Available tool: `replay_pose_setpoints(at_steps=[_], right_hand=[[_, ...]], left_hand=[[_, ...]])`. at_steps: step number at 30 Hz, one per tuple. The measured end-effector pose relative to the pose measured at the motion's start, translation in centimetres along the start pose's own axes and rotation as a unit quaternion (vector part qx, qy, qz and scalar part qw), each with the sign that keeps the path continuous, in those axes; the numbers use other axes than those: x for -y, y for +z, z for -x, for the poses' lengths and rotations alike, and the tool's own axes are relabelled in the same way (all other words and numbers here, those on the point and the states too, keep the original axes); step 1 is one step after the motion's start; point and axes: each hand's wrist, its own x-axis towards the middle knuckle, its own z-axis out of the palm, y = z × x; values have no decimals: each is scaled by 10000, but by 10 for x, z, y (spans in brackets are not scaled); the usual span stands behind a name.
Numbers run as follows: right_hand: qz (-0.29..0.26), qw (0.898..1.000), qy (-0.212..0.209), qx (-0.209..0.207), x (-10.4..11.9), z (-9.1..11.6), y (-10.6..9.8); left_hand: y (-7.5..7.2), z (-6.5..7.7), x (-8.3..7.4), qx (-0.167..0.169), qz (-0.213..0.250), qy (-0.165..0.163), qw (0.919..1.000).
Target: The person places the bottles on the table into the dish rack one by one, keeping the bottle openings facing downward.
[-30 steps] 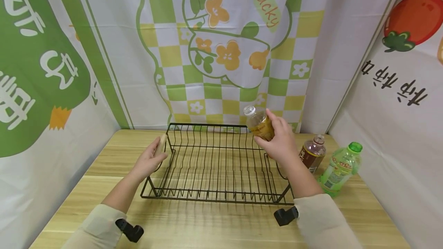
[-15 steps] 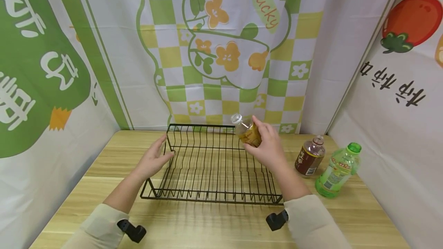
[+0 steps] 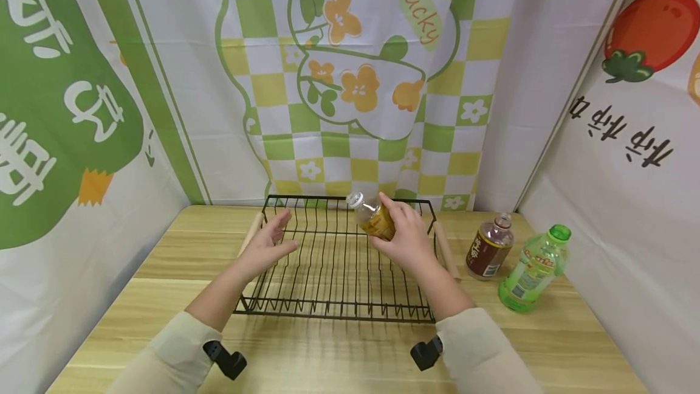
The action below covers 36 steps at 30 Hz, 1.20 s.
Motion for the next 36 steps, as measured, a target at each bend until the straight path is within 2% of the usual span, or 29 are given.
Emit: replay_pose_setpoints(at_steps=[2, 7, 12, 15, 20, 26, 36], right_hand=[[-171, 9998, -110, 30, 2, 0, 4], [-94, 9995, -309, 21, 6, 0, 13], [51, 9981, -615, -29, 11, 0, 20], [76, 9978, -655, 37, 13, 0, 23], [162, 9972, -709, 162, 18, 2, 28], [307, 9949, -945, 187, 19, 4, 33], [508, 9909, -1219, 266, 22, 5, 40]], left_hand=[[5, -3, -5, 48, 35, -61, 10000], [17, -12, -14, 168, 65, -28, 9998], [28, -20, -23, 260, -7, 211, 9994], [33, -25, -29, 321, -29, 279, 9991], [40, -32, -31, 404, 137, 97, 9990], [45, -38, -32, 503, 240, -6, 9984], [47, -39, -36, 656, -101, -18, 9978]])
